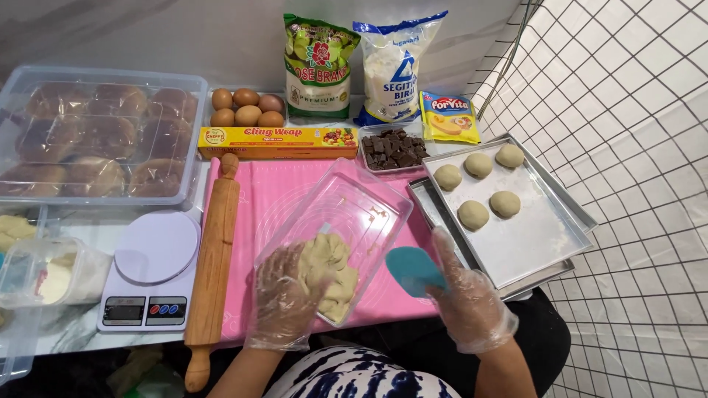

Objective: Shaping and portioning dough balls on a silicone mat, occasionally adding filling.

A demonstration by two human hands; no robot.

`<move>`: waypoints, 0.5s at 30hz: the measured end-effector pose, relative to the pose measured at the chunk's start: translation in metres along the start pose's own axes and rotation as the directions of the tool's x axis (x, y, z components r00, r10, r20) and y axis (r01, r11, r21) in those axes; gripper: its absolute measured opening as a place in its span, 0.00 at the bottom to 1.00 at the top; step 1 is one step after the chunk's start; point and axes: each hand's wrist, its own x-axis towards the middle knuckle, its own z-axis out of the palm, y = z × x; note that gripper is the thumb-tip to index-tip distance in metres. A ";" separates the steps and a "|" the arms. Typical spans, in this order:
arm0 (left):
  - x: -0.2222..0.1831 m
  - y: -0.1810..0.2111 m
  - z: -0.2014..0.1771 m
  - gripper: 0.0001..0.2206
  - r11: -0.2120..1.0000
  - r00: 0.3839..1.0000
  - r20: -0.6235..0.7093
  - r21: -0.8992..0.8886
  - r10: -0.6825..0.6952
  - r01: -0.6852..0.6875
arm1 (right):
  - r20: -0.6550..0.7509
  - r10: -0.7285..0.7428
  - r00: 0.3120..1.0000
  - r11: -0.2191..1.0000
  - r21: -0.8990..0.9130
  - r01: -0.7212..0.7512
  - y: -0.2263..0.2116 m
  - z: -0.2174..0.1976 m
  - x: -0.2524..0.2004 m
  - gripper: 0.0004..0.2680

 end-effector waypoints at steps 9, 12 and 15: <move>0.029 0.009 -0.003 0.35 0.946 0.813 0.503 0.280 -0.292 0.166 | 0.509 0.079 0.857 0.997 -0.019 -0.081 -0.080 0.067 0.057 0.15; 0.036 0.003 0.001 0.38 0.867 0.683 0.607 0.492 -0.405 0.077 | 0.362 -0.263 0.894 0.934 -0.136 0.330 -0.063 0.124 0.046 0.20; 0.025 -0.014 0.020 0.46 0.885 0.705 0.620 0.465 -0.344 0.024 | 0.465 -0.246 0.851 0.932 -0.128 0.340 -0.076 0.136 0.045 0.28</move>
